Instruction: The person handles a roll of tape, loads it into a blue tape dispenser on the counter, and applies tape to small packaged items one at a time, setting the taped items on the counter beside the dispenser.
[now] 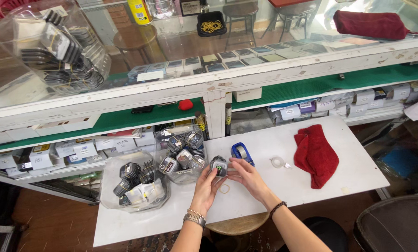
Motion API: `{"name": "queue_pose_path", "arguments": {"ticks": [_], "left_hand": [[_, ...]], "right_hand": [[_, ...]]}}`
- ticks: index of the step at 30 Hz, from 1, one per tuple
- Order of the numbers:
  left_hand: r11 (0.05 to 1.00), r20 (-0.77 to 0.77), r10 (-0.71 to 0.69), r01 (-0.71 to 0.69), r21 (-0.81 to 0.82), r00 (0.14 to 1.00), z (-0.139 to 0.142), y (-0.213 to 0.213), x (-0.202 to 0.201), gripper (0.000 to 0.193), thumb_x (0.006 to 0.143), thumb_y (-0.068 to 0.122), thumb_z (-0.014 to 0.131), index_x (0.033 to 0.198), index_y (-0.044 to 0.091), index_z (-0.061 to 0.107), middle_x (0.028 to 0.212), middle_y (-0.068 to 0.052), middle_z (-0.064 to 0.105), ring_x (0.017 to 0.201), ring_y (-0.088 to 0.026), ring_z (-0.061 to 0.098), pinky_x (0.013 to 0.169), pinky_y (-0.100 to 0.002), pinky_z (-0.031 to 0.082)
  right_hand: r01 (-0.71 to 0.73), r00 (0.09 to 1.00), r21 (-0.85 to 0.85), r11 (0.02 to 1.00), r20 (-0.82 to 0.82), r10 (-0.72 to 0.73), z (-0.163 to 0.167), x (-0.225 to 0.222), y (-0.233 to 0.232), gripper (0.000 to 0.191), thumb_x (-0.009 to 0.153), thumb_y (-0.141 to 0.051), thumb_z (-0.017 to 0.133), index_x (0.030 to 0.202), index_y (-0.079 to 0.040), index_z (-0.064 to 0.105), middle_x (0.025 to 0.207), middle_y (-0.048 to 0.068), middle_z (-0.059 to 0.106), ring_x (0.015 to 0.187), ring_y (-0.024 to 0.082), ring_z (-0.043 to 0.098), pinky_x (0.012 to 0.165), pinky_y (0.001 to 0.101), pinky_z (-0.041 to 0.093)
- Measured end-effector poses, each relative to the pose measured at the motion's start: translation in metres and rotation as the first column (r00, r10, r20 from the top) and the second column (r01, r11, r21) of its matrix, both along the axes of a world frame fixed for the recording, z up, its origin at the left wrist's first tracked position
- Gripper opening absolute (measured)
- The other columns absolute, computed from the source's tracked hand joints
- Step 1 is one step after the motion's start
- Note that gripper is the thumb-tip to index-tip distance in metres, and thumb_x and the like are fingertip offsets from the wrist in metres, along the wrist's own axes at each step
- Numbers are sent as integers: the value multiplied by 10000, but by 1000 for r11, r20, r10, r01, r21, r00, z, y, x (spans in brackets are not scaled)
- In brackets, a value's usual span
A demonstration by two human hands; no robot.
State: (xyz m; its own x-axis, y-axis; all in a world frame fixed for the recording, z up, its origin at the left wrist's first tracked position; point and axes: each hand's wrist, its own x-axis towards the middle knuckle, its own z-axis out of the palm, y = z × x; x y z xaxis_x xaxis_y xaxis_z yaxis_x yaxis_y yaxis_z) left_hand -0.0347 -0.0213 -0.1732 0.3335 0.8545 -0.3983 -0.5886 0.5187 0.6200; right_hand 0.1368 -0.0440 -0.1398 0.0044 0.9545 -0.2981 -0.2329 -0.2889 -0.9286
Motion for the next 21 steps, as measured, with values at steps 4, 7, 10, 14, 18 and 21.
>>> {"name": "queue_pose_path", "arguments": {"ticks": [4, 7, 10, 14, 18, 21], "left_hand": [[1000, 11, 22, -22, 1, 1000, -10, -14, -12, 300, 972, 158, 629, 1222, -4, 595, 1139, -120, 702, 1025, -221, 696, 990, -443, 590], [999, 32, 9, -8, -32, 999, -14, -19, -14, 292, 977, 165, 622, 1192, -32, 611, 1136, -133, 715, 1034, -226, 710, 978, -429, 597], [1000, 59, -6, 7, -24, 998, -13, -19, -15, 272, 991, 163, 631, 1167, -45, 614, 1139, -132, 711, 1041, -228, 702, 994, -436, 605], [997, 31, -78, 79, -20, 996, -9, -14, -19, 303, 975, 177, 624, 1192, -33, 636, 1164, -140, 721, 1072, -235, 702, 1018, -429, 583], [989, 87, -145, 147, -22, 986, -5, -13, -16, 324, 973, 183, 620, 1216, -31, 625, 1183, -132, 707, 1107, -235, 686, 1041, -448, 552], [985, 153, -167, 170, -4, 974, -4, -9, -9, 340, 983, 195, 615, 1223, -46, 613, 1196, -152, 696, 1127, -247, 681, 1037, -442, 516]], "right_hand": [[-64, 790, 28, 998, 613, 34, -21, -22, -12, 279, 915, -201, 694, 1132, -28, 667, 1103, 128, 737, 971, 261, 724, 857, 358, 593], [-189, 405, 122, 974, 914, -36, -27, -40, -18, 181, 868, -158, 723, 981, -34, 655, 1029, 151, 720, 975, 338, 697, 811, 435, 561], [-202, 399, 107, 974, 917, -18, -25, -42, -15, 149, 840, -139, 734, 913, -34, 657, 963, 171, 712, 911, 369, 683, 778, 460, 550], [-69, 673, 45, 997, 739, 13, -14, -26, 1, 86, 904, -85, 694, 919, -13, 649, 832, 152, 735, 776, 245, 731, 750, 357, 579], [-18, 930, 146, 989, 367, -37, -4, -7, 13, 73, 901, 8, 638, 969, -13, 618, 849, 52, 719, 754, 127, 681, 678, 285, 583], [-51, 958, 205, 977, 288, -11, 1, 2, 13, 170, 902, 13, 639, 1063, -33, 611, 869, 35, 690, 769, 99, 651, 689, 257, 568]]}}
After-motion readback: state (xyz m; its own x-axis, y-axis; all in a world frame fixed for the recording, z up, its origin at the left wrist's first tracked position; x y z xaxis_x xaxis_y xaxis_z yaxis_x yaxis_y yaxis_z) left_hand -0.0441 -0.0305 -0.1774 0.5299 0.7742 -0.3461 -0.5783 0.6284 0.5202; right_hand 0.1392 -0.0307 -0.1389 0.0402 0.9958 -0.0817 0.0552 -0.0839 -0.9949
